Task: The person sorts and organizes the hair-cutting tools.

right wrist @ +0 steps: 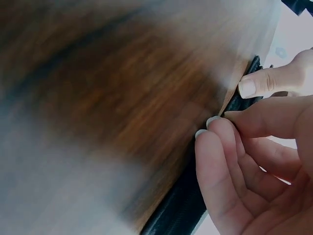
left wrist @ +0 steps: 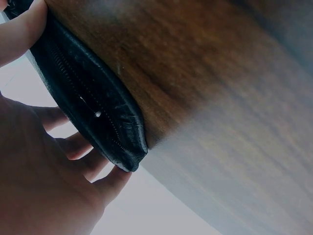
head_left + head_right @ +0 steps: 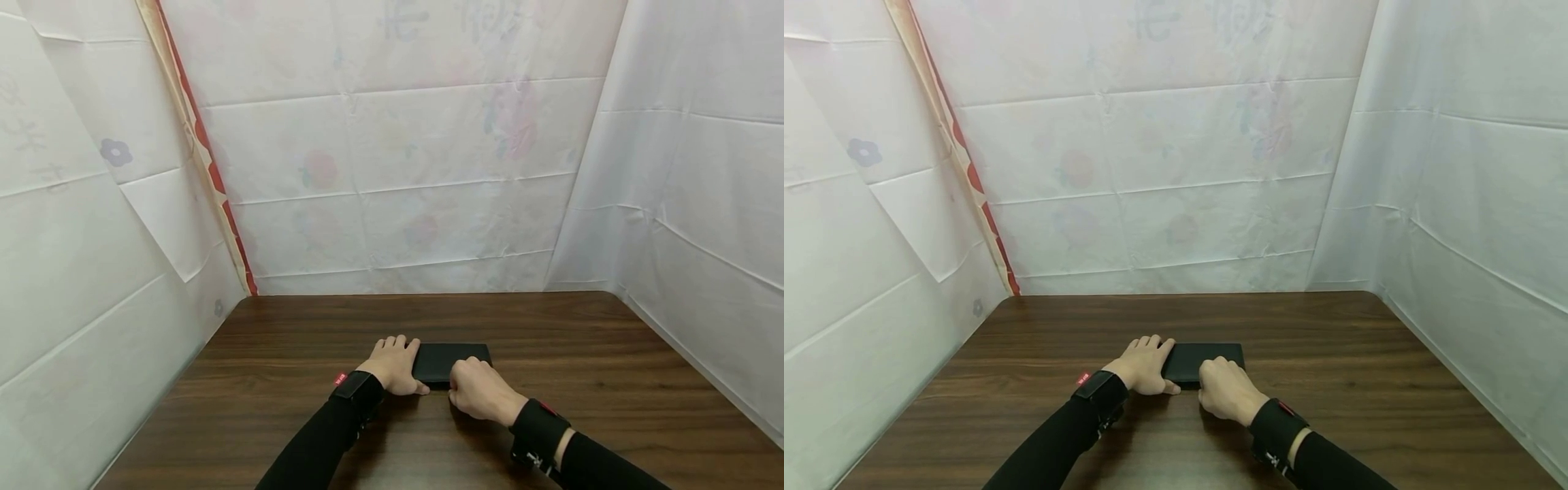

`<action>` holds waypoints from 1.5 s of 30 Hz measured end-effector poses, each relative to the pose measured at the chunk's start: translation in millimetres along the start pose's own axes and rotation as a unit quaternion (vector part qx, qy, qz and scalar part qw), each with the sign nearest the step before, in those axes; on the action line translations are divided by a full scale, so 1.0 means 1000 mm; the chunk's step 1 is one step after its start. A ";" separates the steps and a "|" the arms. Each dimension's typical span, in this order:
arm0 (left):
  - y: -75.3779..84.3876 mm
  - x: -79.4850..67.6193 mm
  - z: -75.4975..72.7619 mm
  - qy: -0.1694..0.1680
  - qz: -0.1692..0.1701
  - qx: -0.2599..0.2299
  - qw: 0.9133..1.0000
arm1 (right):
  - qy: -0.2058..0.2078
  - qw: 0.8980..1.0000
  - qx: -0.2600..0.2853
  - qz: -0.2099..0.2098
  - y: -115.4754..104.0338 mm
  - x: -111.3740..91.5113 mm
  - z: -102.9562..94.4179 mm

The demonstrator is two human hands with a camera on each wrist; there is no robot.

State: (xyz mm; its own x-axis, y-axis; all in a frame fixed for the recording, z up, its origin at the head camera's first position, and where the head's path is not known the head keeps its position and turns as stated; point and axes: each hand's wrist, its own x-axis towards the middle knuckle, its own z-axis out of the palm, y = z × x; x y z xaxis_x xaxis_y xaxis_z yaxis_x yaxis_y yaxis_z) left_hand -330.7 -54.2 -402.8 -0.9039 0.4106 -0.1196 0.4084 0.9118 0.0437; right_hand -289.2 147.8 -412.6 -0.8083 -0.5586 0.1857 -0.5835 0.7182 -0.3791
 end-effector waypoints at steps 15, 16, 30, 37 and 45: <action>-0.001 0.001 0.001 -0.006 0.000 0.002 1.000 | 0.000 1.000 0.000 0.007 0.000 0.000 0.001; -0.001 0.001 0.001 -0.006 0.000 0.002 1.000 | -0.002 1.000 0.000 0.010 0.000 -0.001 0.001; -0.004 -0.002 0.002 0.003 0.016 -0.017 1.000 | -0.036 0.999 0.013 0.026 0.004 -0.013 -0.008; 0.001 -0.006 -0.001 0.009 0.011 -0.021 1.000 | -0.036 0.999 0.026 0.021 0.008 -0.014 -0.007; 0.018 -0.016 0.000 0.097 0.047 -0.036 0.994 | -0.021 1.000 0.022 0.005 0.009 -0.017 -0.006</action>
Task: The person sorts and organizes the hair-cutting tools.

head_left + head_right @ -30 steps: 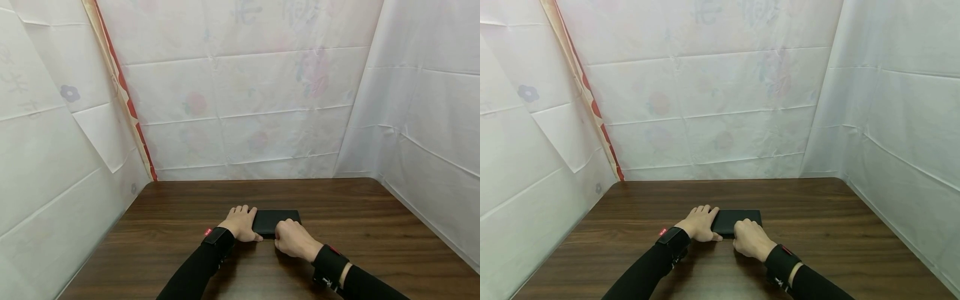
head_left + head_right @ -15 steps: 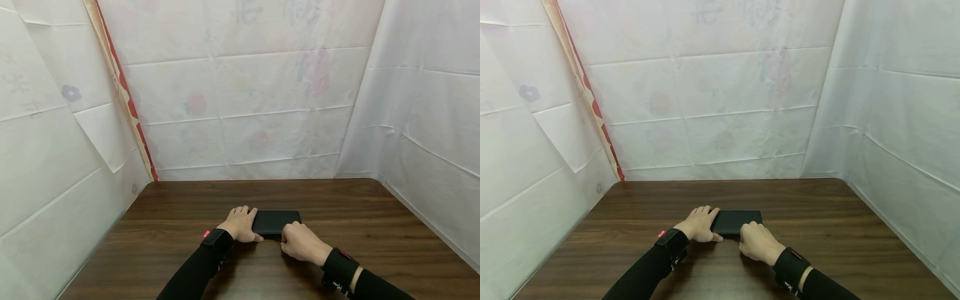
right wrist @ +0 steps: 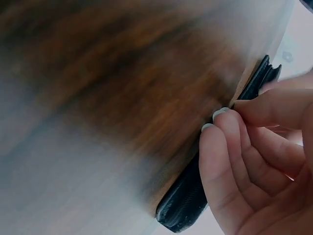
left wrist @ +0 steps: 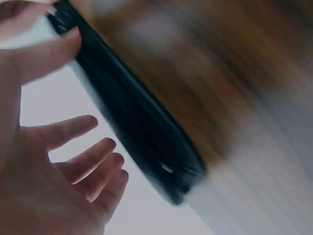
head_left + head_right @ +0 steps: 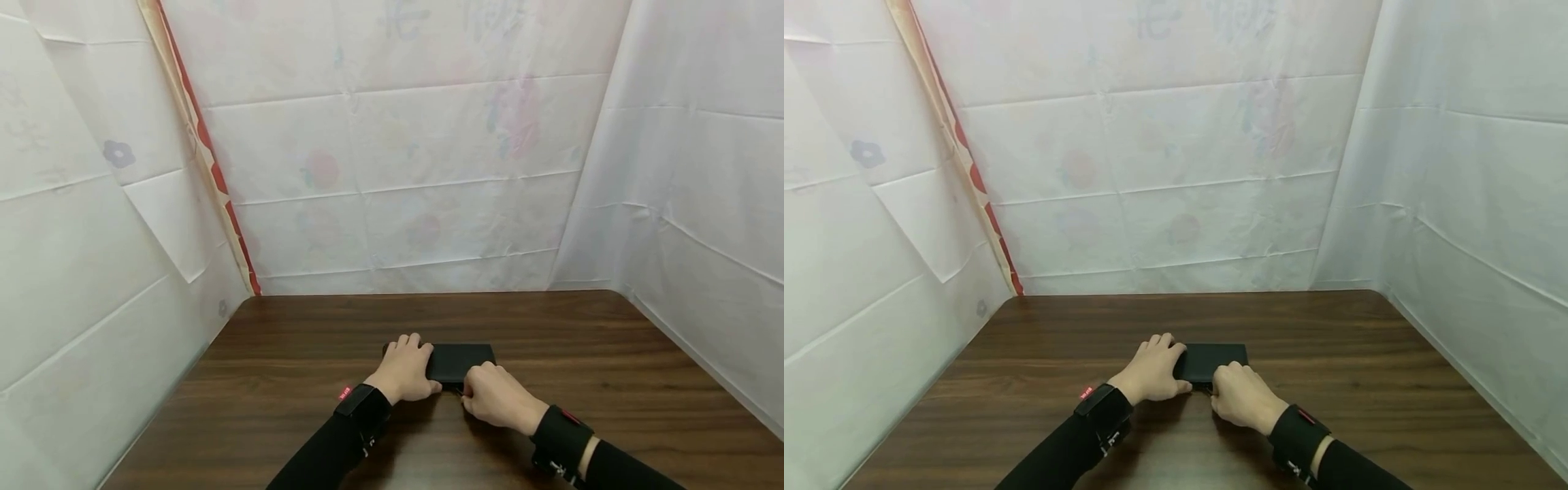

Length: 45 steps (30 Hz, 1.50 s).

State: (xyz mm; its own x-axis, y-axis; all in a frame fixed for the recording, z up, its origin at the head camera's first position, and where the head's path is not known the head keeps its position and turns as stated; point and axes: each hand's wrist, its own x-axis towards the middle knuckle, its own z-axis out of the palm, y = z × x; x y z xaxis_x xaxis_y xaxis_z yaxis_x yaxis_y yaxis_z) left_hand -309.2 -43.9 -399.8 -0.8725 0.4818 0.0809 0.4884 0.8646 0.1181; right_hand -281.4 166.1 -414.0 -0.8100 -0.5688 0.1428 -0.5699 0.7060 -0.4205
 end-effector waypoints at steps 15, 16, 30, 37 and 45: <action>0.035 -0.006 0.005 -0.002 -0.055 -0.310 0.949 | 0.020 0.999 -0.029 -0.036 -0.003 -0.003 0.002; 0.035 -0.005 0.007 -0.005 -0.063 -0.321 0.945 | 0.022 0.999 -0.030 -0.038 -0.003 -0.002 0.002; 0.040 0.000 0.018 -0.005 -0.131 -0.453 0.882 | 0.042 0.997 -0.036 -0.051 -0.009 -0.002 0.005; 0.042 0.001 0.021 -0.009 -0.147 -0.425 0.893 | 0.021 0.999 -0.023 -0.033 -0.007 -0.003 -0.005; 0.045 -0.001 0.025 0.017 -0.145 -0.369 0.918 | 0.047 0.997 -0.068 0.002 0.006 0.000 -0.021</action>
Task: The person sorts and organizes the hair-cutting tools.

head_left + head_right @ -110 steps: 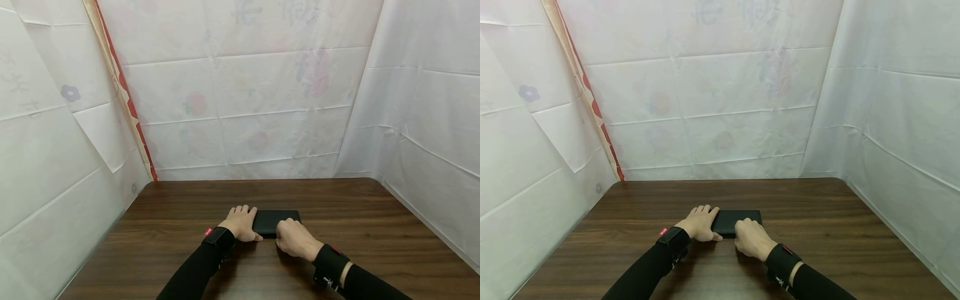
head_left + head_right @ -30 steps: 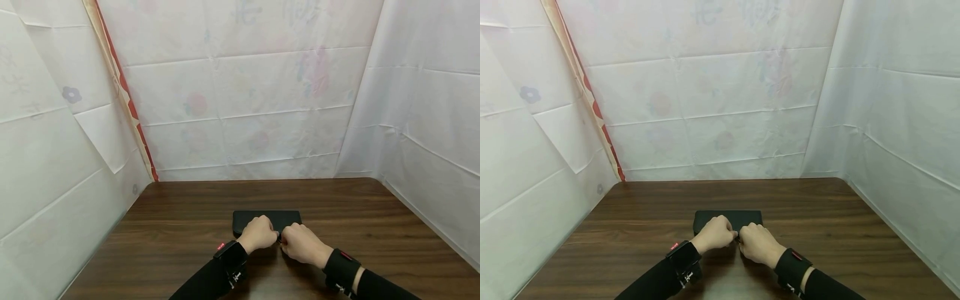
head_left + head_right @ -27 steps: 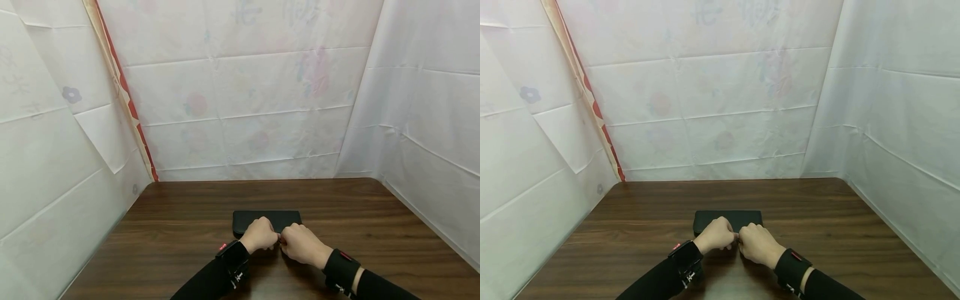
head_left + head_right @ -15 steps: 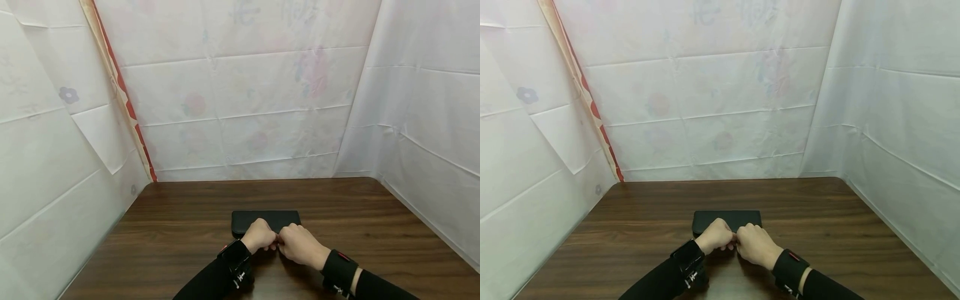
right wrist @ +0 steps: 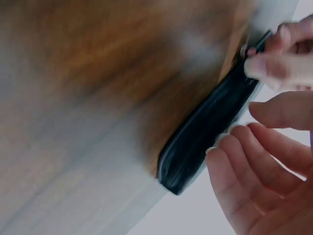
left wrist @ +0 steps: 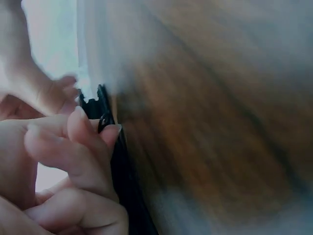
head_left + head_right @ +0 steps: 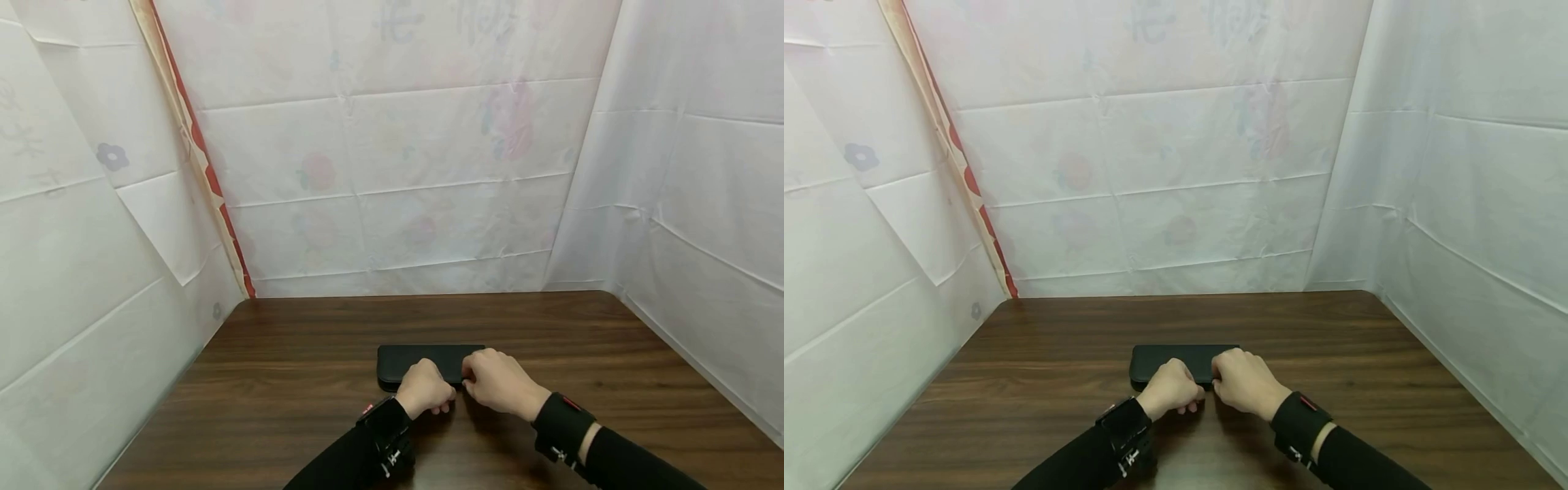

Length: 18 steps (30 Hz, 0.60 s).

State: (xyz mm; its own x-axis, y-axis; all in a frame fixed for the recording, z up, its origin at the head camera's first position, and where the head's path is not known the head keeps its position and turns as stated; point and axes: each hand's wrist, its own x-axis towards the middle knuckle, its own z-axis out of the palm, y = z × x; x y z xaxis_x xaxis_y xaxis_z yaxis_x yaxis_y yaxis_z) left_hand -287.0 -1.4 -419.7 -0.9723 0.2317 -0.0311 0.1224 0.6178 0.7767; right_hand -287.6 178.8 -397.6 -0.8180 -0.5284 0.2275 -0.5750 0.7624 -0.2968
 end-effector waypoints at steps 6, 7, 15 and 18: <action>0.005 -0.006 -0.001 0.012 0.019 0.088 0.996 | 0.019 0.999 -0.046 -0.007 0.010 0.010 -0.001; 0.007 -0.006 -0.002 0.009 0.020 0.099 0.995 | 0.012 0.999 -0.047 -0.008 0.011 0.011 -0.001; 0.013 -0.008 -0.007 -0.025 0.038 0.174 0.984 | -0.094 0.995 -0.007 0.030 0.022 0.021 0.009; 0.015 -0.009 -0.006 -0.028 0.068 0.227 0.971 | -0.110 0.993 0.009 0.048 0.028 0.023 0.011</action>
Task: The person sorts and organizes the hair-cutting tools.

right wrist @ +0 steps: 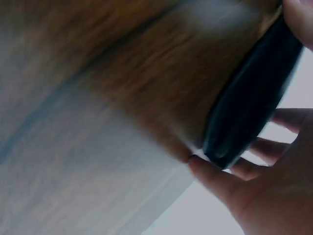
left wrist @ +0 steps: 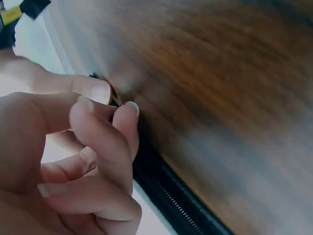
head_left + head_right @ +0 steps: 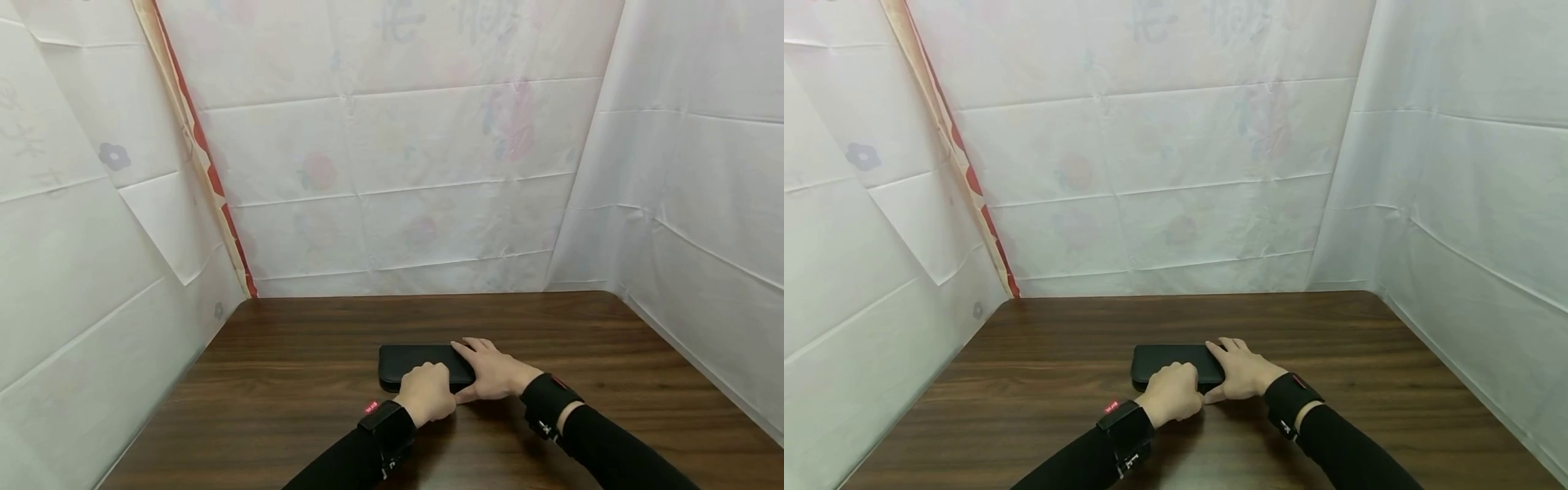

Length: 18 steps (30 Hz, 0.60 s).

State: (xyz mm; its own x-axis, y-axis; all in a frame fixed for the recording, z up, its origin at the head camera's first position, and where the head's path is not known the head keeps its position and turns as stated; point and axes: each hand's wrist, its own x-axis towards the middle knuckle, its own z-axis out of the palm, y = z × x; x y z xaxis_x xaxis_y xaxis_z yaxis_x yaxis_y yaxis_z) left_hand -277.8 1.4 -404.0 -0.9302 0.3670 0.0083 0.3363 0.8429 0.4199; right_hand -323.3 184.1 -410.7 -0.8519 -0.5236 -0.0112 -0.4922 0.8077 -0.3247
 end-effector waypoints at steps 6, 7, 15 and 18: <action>0.006 0.003 0.002 0.038 0.039 0.148 0.987 | 0.001 1.000 -0.015 -0.005 0.005 0.008 -0.002; 0.007 0.004 0.003 0.042 0.040 0.161 0.985 | 0.000 1.000 -0.019 -0.006 0.005 0.008 -0.003; 0.008 0.009 0.002 0.037 0.019 0.141 0.989 | -0.016 0.999 -0.030 -0.002 0.004 0.015 -0.005; 0.009 0.010 0.000 0.044 0.011 0.115 0.992 | -0.030 0.999 -0.028 0.004 0.003 0.017 -0.008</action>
State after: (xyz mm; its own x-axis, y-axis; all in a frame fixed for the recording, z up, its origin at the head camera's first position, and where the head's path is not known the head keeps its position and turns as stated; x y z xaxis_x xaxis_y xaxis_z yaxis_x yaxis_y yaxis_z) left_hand -284.2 12.4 -400.2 -0.9283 0.3588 0.0979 0.3716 0.9063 0.2012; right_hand -340.4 180.2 -404.7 -0.8450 -0.5301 -0.0702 -0.4952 0.8253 -0.2716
